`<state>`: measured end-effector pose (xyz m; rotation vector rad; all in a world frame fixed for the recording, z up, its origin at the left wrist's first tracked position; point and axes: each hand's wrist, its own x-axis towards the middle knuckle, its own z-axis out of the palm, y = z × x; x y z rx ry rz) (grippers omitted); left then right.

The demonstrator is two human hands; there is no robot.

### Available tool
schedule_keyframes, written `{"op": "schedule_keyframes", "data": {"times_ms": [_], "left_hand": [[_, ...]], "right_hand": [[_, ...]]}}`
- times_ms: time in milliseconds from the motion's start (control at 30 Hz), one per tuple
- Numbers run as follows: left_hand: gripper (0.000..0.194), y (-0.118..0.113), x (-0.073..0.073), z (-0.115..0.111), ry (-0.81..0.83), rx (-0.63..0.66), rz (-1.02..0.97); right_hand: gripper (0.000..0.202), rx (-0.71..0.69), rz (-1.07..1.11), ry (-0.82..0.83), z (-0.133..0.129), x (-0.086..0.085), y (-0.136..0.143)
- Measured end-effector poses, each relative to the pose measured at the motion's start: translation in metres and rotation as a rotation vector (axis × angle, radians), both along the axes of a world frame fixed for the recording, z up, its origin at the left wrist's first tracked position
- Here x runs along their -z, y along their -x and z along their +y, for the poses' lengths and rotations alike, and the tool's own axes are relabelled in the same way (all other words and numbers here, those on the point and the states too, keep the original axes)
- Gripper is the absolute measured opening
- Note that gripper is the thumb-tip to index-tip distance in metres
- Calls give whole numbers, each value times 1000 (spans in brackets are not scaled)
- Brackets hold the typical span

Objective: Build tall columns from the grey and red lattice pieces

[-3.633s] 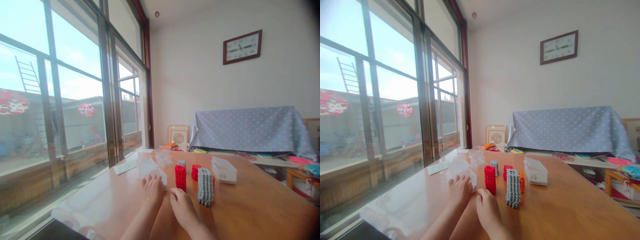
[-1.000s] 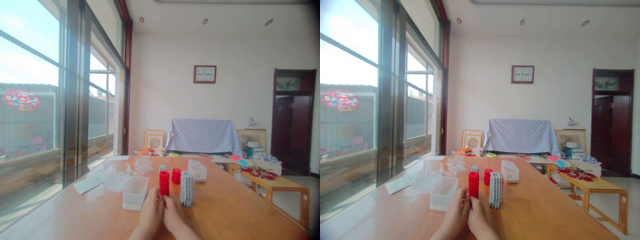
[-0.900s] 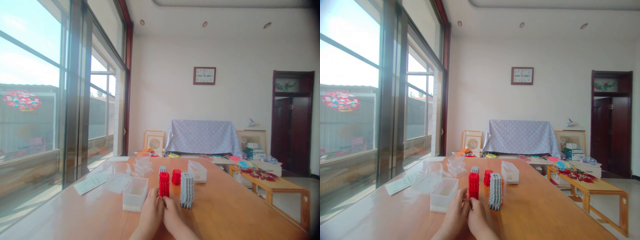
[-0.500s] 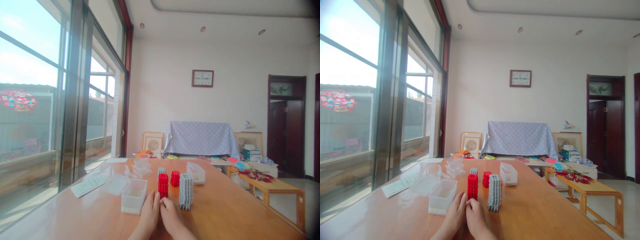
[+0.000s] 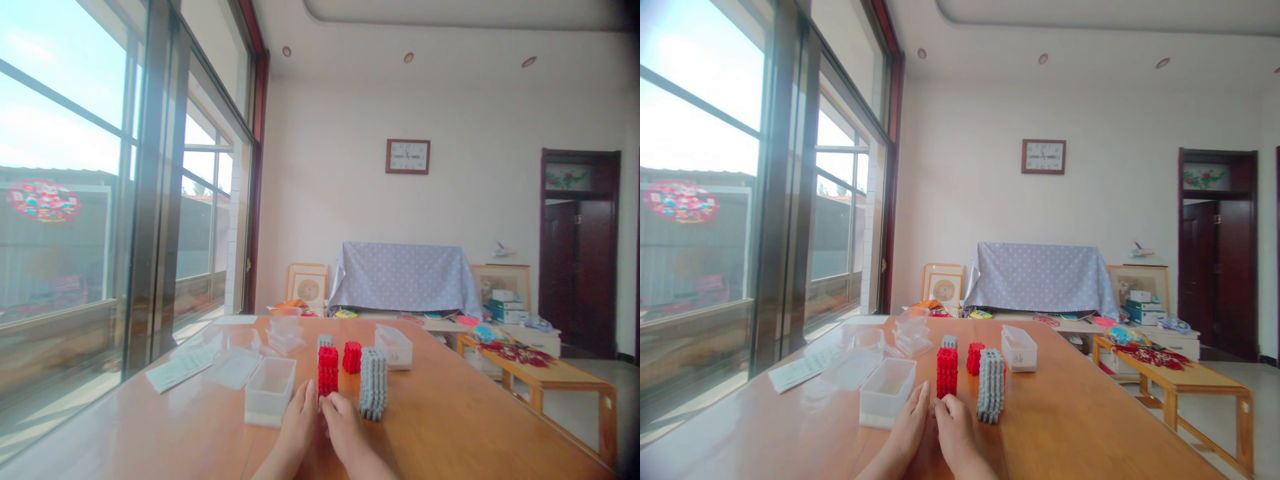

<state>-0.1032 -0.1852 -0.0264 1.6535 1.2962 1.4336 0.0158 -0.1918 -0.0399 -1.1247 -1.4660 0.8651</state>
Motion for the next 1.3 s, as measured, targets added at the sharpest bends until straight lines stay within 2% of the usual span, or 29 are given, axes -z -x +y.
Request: {"op": "schedule_keyframes", "data": {"times_ms": [267,467,633,900,1067,1200,1300], "left_hand": [[53,-2,-13,-12,57,14,-37],[54,-2,-20,-17,74,-12,-51],[52,-2,-18,-16,80,-26,-70],[45,-3,-16,-15,166,13,-264],[47,-4,-7,-7,228,13,-430],[57,-6,-2,0,341,59,-566],[65,-9,-4,3,370,124,-638]], "right_hand": [[41,16,39,30,10,12,1],[34,106,62,-31,6,7,0],[29,249,133,-70,4,5,-6],[36,437,181,-58,21,13,-24],[56,462,188,-76,28,15,-21],[60,448,164,-78,29,15,-17],[63,425,138,-78,31,17,-15]]}}
